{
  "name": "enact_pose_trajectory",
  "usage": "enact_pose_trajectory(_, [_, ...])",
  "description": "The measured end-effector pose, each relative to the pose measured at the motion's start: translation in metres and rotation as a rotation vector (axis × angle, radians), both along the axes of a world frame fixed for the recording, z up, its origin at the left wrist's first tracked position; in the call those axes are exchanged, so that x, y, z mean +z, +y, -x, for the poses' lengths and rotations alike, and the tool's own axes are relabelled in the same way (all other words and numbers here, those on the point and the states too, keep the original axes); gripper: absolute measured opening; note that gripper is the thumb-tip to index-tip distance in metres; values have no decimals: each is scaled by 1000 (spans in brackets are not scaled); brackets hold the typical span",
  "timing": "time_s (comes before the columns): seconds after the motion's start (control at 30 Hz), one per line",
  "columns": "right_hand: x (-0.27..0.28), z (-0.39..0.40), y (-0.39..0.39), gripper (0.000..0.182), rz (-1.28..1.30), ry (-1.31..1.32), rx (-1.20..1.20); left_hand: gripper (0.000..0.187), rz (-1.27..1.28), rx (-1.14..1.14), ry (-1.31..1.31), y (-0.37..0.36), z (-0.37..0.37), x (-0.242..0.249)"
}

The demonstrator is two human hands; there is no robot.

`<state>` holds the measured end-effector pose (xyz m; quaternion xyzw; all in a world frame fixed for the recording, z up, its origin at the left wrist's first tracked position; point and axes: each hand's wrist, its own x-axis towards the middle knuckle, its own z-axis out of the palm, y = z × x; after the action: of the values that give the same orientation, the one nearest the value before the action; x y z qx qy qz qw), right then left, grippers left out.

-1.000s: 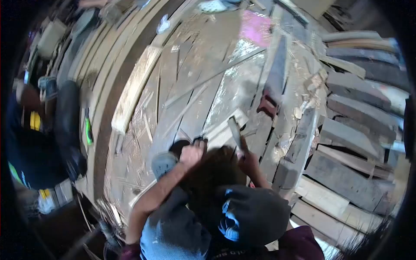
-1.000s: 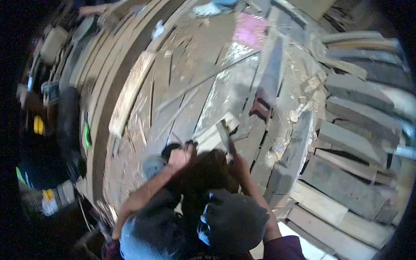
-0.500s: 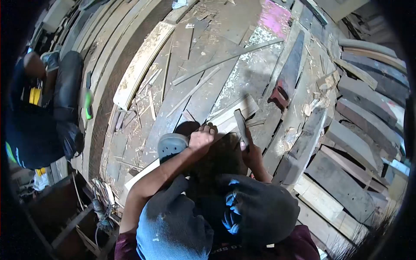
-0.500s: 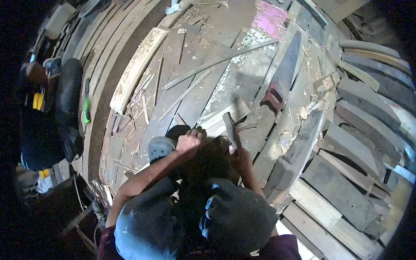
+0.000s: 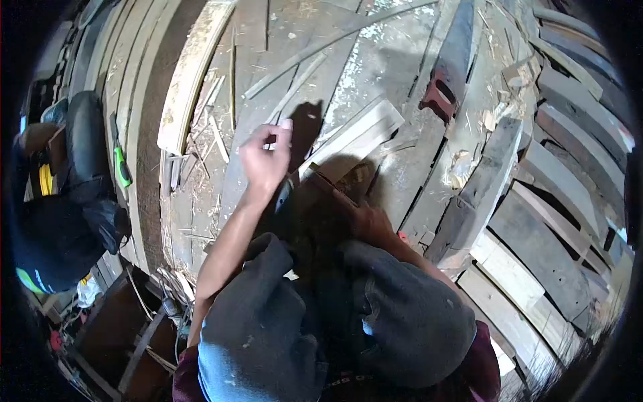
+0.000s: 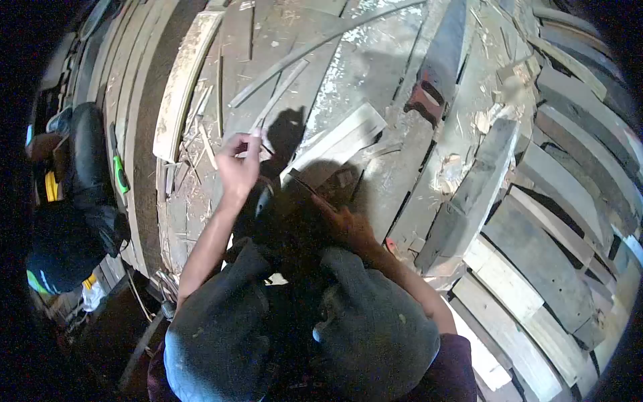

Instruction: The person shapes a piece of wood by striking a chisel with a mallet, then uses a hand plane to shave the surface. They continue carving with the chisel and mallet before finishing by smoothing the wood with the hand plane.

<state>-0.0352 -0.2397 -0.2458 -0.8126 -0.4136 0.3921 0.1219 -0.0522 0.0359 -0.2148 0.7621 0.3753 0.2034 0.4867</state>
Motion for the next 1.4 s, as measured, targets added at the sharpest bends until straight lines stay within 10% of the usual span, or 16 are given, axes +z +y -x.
enact_pose_trajectory(0.1, [13,-37,12,65,57,107,-420,29,-104,-38,45,2,4,2])
enact_pose_trajectory(0.27, [-11,-7,-3,62,-224,-173,-78,25,-237,-245,83,-10,9,-1])
enact_pose_trajectory(0.4, [1,-58,7,58,8,17,-508,26,-221,-278,147,-11,12,-8])
enact_pose_trajectory(0.57, [-28,-6,3,58,-98,-165,-150,27,-271,-374,139,-14,14,-20])
enact_pose_trajectory(0.8, [-42,-51,-20,67,96,-116,-534,28,-387,-651,327,-22,24,-31])
enact_pose_trajectory(0.93, [-13,-19,-17,56,180,-65,-364,38,-567,-910,421,-33,18,-38])
enact_pose_trajectory(1.07, [-51,-24,-26,76,171,-162,-329,30,-422,-871,718,-45,14,-39])
enact_pose_trajectory(1.4, [-46,-15,1,64,40,-231,-466,19,-458,-833,517,-43,16,-42])
